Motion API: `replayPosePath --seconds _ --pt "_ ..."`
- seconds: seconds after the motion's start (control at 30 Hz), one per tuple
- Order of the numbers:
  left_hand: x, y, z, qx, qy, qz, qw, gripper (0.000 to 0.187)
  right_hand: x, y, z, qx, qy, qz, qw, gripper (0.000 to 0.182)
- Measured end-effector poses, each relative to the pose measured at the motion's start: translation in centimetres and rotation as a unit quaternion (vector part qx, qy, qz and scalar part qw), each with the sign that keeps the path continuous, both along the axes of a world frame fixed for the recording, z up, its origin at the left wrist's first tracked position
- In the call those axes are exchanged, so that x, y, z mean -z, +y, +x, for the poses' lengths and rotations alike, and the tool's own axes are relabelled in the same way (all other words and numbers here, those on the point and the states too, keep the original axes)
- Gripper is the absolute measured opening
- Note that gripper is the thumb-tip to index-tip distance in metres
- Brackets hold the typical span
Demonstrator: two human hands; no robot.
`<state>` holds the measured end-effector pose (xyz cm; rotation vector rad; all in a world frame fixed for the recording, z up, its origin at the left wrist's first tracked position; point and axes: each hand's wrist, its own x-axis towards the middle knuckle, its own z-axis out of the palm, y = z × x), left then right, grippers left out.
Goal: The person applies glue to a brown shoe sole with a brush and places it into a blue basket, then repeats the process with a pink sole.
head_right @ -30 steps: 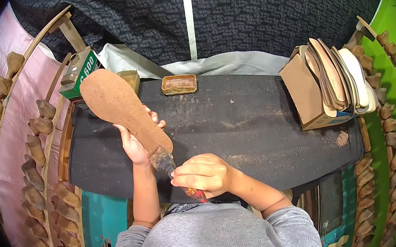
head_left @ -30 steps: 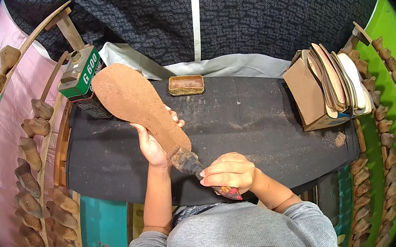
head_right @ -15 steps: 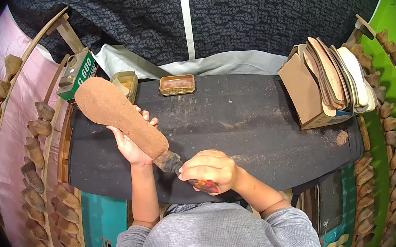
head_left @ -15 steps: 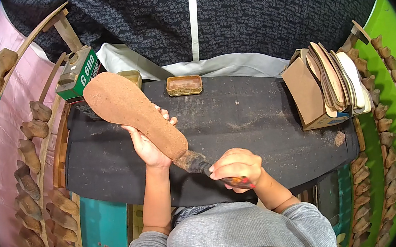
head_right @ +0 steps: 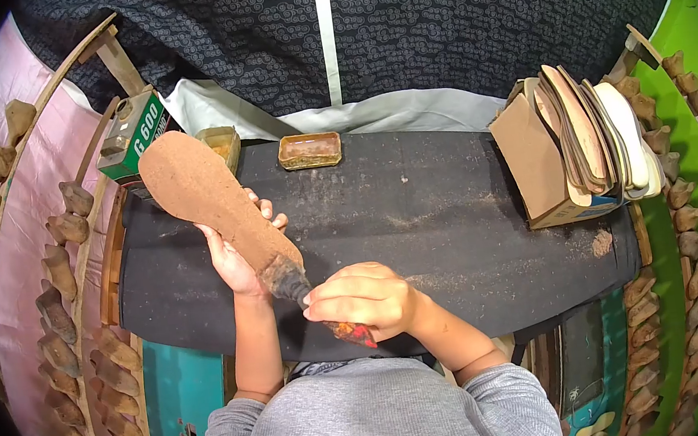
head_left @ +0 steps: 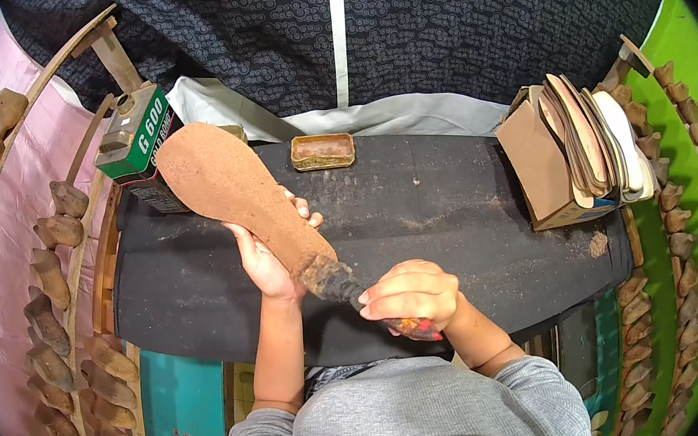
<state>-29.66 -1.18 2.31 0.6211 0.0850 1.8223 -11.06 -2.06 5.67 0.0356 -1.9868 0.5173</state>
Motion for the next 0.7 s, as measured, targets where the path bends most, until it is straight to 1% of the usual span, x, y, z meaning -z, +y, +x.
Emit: replayPosePath --seconds 0.07,0.13,0.17,0.2,0.27,0.3,0.33,0.37,0.4,0.43,0.5,0.53,0.6,0.67,0.7 --pt "0.1 0.2 -0.4 -0.009 0.004 -0.001 1.0 0.06 0.7 0.0 -0.2 -0.011 0.003 0.01 1.0 0.019" --pt "0.2 0.4 -0.9 -0.018 0.007 -0.002 1.0 0.06 1.0 0.0 0.0 -0.024 -0.024 0.003 0.999 0.018" --pt "0.2 0.5 -1.1 -0.006 -0.002 -0.009 1.0 0.061 0.9 0.2 0.3 -0.031 -0.035 -0.018 0.999 0.024" --pt "0.3 0.5 -1.4 0.004 -0.012 -0.017 1.0 0.062 0.9 0.5 0.5 -0.032 -0.035 -0.019 0.999 0.024" --pt "0.8 0.3 -2.2 0.003 0.0 -0.036 0.999 0.064 0.9 1.2 0.9 -0.012 -0.028 -0.066 0.997 0.032" --pt "1.0 0.3 -2.4 0.004 0.012 -0.053 0.999 0.066 0.6 1.5 1.2 0.015 -0.024 -0.104 0.994 0.037" --pt "1.2 0.1 -2.4 0.004 0.012 -0.052 0.999 0.066 0.8 2.0 1.3 0.058 0.012 -0.114 0.992 0.035" --pt "1.3 -0.2 -2.4 -0.018 0.02 -0.085 0.996 0.069 1.3 3.0 1.4 0.101 0.034 -0.126 0.986 0.029" --pt "1.5 -0.5 -2.3 -0.041 0.028 -0.118 0.992 0.072 1.6 3.7 1.0 0.095 0.083 -0.207 0.97 0.025" --pt "1.9 -0.8 -2.3 -0.041 0.029 -0.117 0.992 0.072 2.0 5.1 0.6 0.126 0.098 -0.211 0.965 0.025" --pt "3.0 -1.5 -1.9 -0.028 0.067 -0.17 0.983 0.073 2.7 8.3 -0.1 0.207 0.102 -0.196 0.953 0.023" --pt "3.5 -1.8 -1.7 -0.028 0.067 -0.169 0.983 0.073 3.2 9.8 -0.8 0.205 0.119 -0.231 0.944 0.023" --pt "4.3 -2.6 -1.2 0.0 0.097 -0.203 0.974 0.072 3.9 12.4 -1.9 0.264 0.053 -0.217 0.938 0.022" --pt "5.0 -3.2 -1.0 0.005 0.1 -0.213 0.972 0.073 5.5 15.0 -3.1 0.258 0.011 -0.193 0.947 0.022" --pt "5.2 -3.6 -0.9 0.015 0.106 -0.218 0.97 0.073 6.0 15.7 -3.9 0.248 0.005 -0.211 0.946 0.021"
